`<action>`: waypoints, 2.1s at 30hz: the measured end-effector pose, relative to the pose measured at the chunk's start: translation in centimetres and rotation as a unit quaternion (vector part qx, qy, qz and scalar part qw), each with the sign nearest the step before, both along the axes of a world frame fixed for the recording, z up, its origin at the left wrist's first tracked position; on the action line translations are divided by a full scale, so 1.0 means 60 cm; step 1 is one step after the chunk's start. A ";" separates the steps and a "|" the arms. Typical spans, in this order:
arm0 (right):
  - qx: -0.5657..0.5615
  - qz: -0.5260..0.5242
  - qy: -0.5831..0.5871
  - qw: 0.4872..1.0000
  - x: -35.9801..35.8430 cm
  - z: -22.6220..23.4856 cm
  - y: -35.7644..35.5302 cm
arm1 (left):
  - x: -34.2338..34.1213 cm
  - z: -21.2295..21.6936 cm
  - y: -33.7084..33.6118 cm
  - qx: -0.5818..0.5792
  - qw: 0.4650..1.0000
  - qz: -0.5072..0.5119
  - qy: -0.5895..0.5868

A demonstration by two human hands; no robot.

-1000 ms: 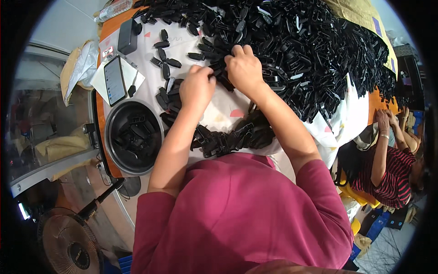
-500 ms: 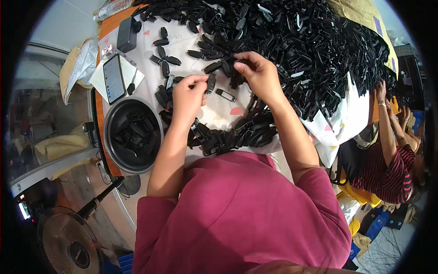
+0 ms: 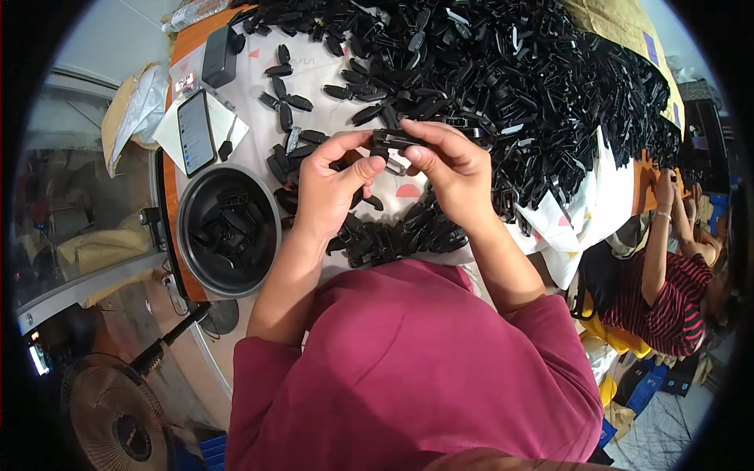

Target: Manually assemble black plastic components by snapping two pieces together and placing them in a bowl.

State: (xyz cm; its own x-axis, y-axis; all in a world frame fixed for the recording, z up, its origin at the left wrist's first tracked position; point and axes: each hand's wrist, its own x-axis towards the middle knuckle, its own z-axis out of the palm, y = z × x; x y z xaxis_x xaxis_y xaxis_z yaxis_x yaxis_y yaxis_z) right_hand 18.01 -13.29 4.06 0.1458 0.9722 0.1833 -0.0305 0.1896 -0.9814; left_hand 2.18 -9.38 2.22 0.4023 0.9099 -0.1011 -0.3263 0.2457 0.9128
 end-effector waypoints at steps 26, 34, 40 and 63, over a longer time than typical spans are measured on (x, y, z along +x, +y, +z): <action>-0.129 0.019 0.026 0.991 -0.014 0.005 -0.029 | 0.009 0.022 -0.017 0.013 1.000 -0.005 -0.015; 0.068 -0.055 -0.150 0.985 -0.046 -0.010 -0.020 | -0.005 0.025 -0.032 0.202 0.974 0.037 0.091; 0.096 0.045 -0.147 0.983 -0.039 0.011 -0.031 | -0.031 -0.004 -0.039 -0.065 0.945 -0.048 -0.317; -0.111 0.060 -0.450 0.884 -0.004 -0.048 0.032 | -0.180 0.027 -0.044 0.158 0.805 0.317 0.475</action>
State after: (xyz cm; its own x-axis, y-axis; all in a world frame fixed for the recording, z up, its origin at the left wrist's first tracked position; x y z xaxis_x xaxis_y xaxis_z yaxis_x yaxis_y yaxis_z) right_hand 17.79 -11.36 1.18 -0.0689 0.9973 -0.0247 0.7748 0.0379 -0.6310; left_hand -8.63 -12.02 3.83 -0.2760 0.9425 0.1885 0.5888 0.0107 0.8082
